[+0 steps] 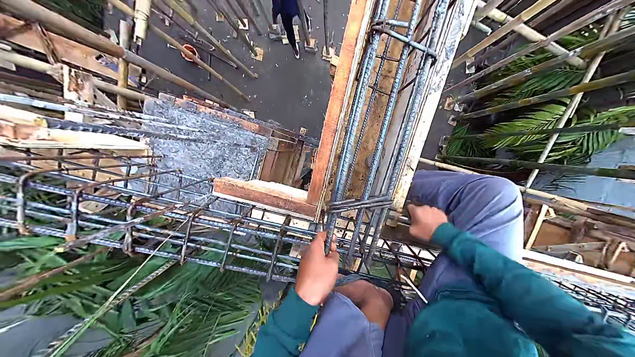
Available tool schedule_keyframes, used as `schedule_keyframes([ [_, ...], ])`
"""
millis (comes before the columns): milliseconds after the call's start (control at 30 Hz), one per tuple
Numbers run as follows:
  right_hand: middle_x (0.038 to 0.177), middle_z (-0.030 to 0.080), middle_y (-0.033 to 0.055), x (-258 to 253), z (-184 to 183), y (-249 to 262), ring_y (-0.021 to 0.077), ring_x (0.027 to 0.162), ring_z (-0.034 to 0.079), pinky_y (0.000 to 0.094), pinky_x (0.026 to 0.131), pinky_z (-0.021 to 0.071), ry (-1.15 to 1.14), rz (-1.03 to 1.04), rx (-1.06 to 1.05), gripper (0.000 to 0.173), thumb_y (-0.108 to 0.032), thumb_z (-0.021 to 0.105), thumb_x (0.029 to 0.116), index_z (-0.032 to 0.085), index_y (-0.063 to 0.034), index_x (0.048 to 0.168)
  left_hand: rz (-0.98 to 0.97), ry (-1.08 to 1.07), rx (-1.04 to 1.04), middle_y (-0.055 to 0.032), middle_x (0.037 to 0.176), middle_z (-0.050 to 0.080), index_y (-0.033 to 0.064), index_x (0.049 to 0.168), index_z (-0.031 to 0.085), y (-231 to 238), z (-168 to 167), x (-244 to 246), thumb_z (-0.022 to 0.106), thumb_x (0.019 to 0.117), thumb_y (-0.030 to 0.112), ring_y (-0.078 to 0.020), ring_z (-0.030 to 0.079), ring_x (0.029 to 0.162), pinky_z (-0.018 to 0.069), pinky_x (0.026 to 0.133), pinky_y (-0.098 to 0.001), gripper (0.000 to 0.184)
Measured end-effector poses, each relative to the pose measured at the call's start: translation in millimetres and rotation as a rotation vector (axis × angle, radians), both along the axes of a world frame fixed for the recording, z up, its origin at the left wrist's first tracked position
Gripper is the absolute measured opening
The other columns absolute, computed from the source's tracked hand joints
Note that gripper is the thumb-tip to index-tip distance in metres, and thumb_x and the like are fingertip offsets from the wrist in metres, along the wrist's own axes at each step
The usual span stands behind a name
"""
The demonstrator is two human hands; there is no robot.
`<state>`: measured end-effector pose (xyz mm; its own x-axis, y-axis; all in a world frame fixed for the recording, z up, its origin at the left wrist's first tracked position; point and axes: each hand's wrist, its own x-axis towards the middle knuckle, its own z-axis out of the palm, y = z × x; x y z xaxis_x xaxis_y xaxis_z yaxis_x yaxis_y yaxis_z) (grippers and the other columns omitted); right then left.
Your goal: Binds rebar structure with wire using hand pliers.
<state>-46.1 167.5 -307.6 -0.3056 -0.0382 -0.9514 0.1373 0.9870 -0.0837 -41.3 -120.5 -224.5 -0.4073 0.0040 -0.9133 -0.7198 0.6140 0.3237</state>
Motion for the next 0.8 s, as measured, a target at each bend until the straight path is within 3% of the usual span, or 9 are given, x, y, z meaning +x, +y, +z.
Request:
schedule_keyframes([
  [67, 0.112, 0.069, 0.0273, 7, -8, -5, 0.0481, 0.109, 0.067, 0.0708, 0.087, 0.0507, 0.022, -0.121, 0.037, 0.049, -0.029, 0.07, 0.0852, 0.062, -0.0023, 0.126, -0.007, 0.009, -0.006, -0.0103, 0.109, 0.065, 0.0037, 0.136, 0.055, 0, 2, -2, 0.052, 0.0956, 0.003, -0.0197, 0.065, 0.093, 0.0544, 0.082, -0.0398, 0.041],
  [133, 0.115, 0.069, 0.0269, 28, 8, -12, 0.0484, 0.109, 0.067, 0.07, 0.087, 0.0508, -0.037, -0.028, -0.004, 0.054, -0.024, 0.07, 0.0848, 0.057, -0.004, 0.133, -0.015, -0.013, -0.016, -0.0105, 0.11, 0.065, 0.0042, 0.136, 0.056, 2, 5, 2, 0.052, 0.096, 0.003, -0.02, 0.065, 0.093, 0.0542, 0.082, -0.0403, 0.04],
  [200, 0.112, 0.069, 0.0287, 17, 3, -3, 0.0525, 0.105, 0.066, 0.0743, 0.083, 0.0495, -0.005, 0.078, -0.068, 0.054, -0.024, 0.075, 0.0829, 0.061, -0.0047, 0.132, -0.017, 0.015, -0.015, -0.0106, 0.11, 0.065, 0.0037, 0.135, 0.055, 2, 3, -3, 0.053, 0.0943, 0.001, -0.0206, 0.064, 0.094, 0.0541, 0.082, -0.0407, 0.041],
  [300, 0.11, 0.07, 0.028, 8, -17, 18, 0.0506, 0.107, 0.066, 0.074, 0.085, 0.0496, 0.039, -0.13, 0.046, 0.046, -0.028, 0.075, 0.0839, 0.067, -0.0033, 0.121, -0.027, 0.023, -0.002, -0.01, 0.107, 0.065, 0.0036, 0.134, 0.056, 1, 4, 1, 0.053, 0.0933, 0.002, -0.0198, 0.064, 0.092, 0.0541, 0.081, -0.0396, 0.041],
  [333, 0.114, 0.069, 0.0286, 9, -17, 11, 0.0502, 0.11, 0.065, 0.0735, 0.089, 0.0492, 0.018, -0.166, 0.05, 0.05, -0.029, 0.073, 0.0857, 0.064, -0.0022, 0.127, -0.026, 0.036, -0.003, -0.0104, 0.107, 0.065, 0.0032, 0.134, 0.056, 1, 0, -2, 0.053, 0.0937, 0.002, -0.0201, 0.064, 0.091, 0.0542, 0.08, -0.04, 0.04],
  [400, 0.117, 0.068, 0.0276, 33, 3, -6, 0.0492, 0.111, 0.066, 0.0713, 0.089, 0.0499, -0.091, -0.059, -0.015, 0.054, -0.028, 0.071, 0.0864, 0.059, -0.0038, 0.133, -0.035, -0.001, -0.011, -0.0119, 0.108, 0.065, 0.0022, 0.135, 0.055, 3, 1, 6, 0.053, 0.0953, 0.004, -0.0217, 0.065, 0.093, 0.0546, 0.082, -0.0417, 0.04],
  [500, 0.115, 0.068, 0.0285, 27, 6, -22, 0.0509, 0.107, 0.066, 0.0721, 0.084, 0.0504, -0.09, 0.128, -0.14, 0.056, -0.027, 0.076, 0.0831, 0.06, -0.0023, 0.131, -0.037, 0.017, -0.021, -0.0118, 0.105, 0.065, 0.002, 0.134, 0.055, 6, -3, 2, 0.054, 0.0937, 0.003, -0.022, 0.065, 0.091, 0.0546, 0.081, -0.0419, 0.041],
  [633, 0.119, 0.067, 0.0285, -10, -19, -39, 0.05, 0.111, 0.065, 0.0712, 0.088, 0.0496, -0.011, 0.131, -0.19, 0.052, -0.024, 0.071, 0.0875, 0.059, -0.0001, 0.132, -0.003, 0.027, -0.014, -0.0106, 0.106, 0.064, 0.0021, 0.134, 0.055, 8, -3, 5, 0.054, 0.0916, 0.0, -0.02, 0.064, 0.091, 0.0542, 0.079, -0.0395, 0.043],
  [800, 0.118, 0.068, 0.0274, -11, -42, -54, 0.0491, 0.11, 0.066, 0.0716, 0.087, 0.0493, -0.038, 0.291, -0.381, 0.041, -0.023, 0.067, 0.0917, 0.063, -0.0023, 0.127, 0.037, 0.031, -0.008, -0.0085, 0.103, 0.063, 0.0021, 0.131, 0.056, 9, -3, 9, 0.054, 0.0902, -0.001, -0.0175, 0.063, 0.088, 0.0541, 0.077, -0.0368, 0.041],
])
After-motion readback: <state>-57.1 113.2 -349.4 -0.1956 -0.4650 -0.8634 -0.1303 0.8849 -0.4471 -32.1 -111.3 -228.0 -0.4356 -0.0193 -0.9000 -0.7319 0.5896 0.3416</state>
